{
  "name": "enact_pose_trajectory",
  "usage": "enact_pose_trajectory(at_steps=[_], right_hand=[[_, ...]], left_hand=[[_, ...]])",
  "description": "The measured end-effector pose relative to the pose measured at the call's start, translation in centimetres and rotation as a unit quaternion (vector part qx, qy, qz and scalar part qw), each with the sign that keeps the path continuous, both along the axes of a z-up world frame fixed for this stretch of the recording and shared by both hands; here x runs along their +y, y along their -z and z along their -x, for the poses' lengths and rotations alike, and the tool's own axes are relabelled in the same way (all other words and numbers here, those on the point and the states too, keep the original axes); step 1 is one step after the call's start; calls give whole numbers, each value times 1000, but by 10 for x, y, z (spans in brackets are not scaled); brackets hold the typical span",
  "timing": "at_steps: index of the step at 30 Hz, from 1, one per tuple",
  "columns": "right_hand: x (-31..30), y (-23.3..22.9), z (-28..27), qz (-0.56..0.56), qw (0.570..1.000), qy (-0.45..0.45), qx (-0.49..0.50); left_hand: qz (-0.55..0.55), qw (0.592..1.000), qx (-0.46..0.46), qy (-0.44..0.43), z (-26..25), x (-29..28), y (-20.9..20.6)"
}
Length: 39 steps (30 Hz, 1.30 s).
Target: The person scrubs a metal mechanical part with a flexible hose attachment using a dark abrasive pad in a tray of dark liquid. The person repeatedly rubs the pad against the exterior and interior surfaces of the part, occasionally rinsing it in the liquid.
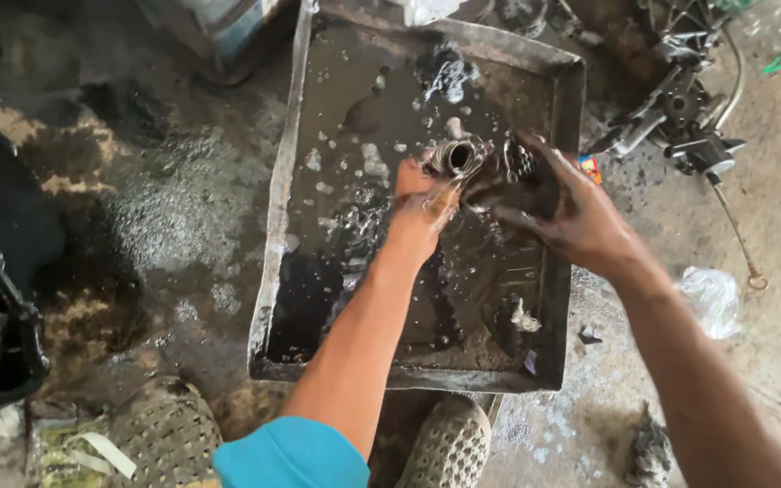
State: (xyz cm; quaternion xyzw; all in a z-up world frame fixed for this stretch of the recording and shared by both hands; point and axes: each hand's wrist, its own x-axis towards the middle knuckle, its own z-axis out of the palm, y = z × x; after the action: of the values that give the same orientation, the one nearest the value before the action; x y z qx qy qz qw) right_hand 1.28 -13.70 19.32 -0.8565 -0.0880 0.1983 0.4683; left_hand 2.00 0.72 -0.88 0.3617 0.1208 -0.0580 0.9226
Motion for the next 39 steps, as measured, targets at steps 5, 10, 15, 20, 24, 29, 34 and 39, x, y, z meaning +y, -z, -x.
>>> enact_pose_trajectory(at_steps=[5, 10, 15, 20, 24, 29, 34, 39], right_hand=[[-1, 15, 2, 96, 987, -20, -129], [-5, 59, 10, -126, 969, 184, 105], [-8, 94, 6, -322, 830, 338, 305], [-17, 129, 7, -443, 764, 318, 346], [-18, 137, 0, -482, 748, 278, 363], [-20, 115, 4, -403, 799, 291, 337], [-30, 80, 9, -384, 857, 253, 232], [-45, 79, 21, -426, 830, 300, 197]], left_hand=[[-153, 985, 73, -25, 13, 21, -39], [-202, 960, -142, 131, 6, 58, -99], [-601, 741, -268, 132, -57, 22, -165], [-668, 533, -496, -155, -52, 18, -176], [-584, 764, -122, 245, -32, 6, -180], [-569, 745, -328, 116, -39, 9, -168], [-512, 739, -416, 136, -41, 20, -225], [-425, 803, -387, 157, -16, 28, -241]])
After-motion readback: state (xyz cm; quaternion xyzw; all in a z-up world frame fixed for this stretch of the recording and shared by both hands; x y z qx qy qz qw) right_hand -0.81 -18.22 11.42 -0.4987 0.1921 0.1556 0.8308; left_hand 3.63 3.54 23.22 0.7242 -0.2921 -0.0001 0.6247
